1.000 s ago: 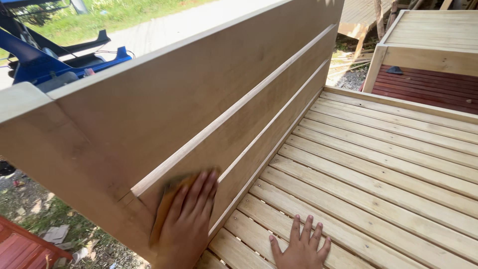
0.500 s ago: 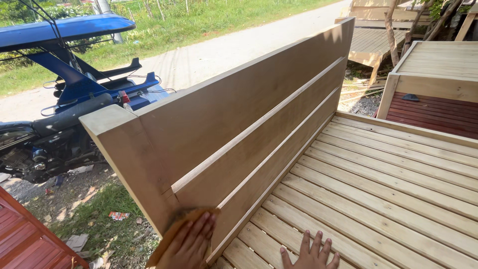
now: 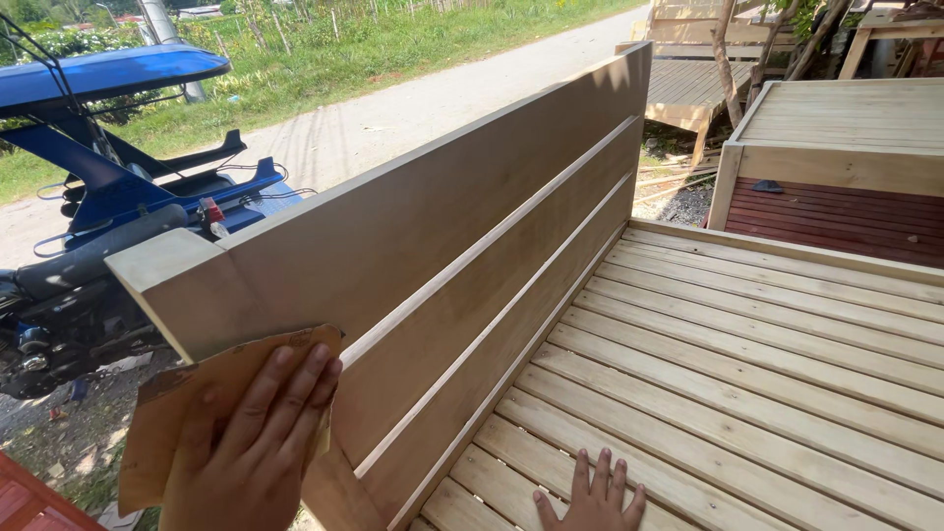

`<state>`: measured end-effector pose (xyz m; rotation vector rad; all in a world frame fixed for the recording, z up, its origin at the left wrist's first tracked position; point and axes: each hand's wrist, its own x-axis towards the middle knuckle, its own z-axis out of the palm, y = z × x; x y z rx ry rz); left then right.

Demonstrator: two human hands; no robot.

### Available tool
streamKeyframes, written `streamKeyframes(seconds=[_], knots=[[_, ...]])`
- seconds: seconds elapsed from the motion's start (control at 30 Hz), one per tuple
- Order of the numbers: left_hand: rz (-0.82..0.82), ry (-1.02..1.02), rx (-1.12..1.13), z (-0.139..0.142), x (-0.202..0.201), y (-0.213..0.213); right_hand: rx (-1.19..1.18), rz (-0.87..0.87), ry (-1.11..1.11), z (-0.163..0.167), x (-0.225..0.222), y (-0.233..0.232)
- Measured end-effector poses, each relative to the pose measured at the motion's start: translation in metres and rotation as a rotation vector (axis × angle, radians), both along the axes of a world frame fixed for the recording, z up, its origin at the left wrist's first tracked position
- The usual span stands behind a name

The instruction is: The person sands a slatted wooden bench outdoors using sheets of sandpaper held by hand. They rub the sandpaper along the seat slats, armrests, side rails and edges of the bench, working over different sections of the furniture piece.

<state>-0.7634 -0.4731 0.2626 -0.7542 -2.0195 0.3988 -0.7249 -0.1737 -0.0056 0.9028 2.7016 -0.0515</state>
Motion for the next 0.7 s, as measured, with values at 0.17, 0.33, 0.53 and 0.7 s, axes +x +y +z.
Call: streamKeyframes(seconds=[0.17,0.33,0.53,0.7], knots=[[0.193,-0.009,-0.310,-0.010,-0.064,0.064,-0.058,0.017,0.006,0.022,-0.009,0.006],[0.200,-0.024,-0.429,-0.010,-0.162,0.197,-0.071,0.002,0.029,0.000,-0.024,0.023],[0.217,-0.201,-0.384,0.020,-0.225,0.310,0.920,0.207,0.990,-0.033,-0.038,0.052],[0.219,0.001,-0.329,-0.029,-0.176,0.231,0.394,0.205,1.188,-0.038,-0.031,0.037]])
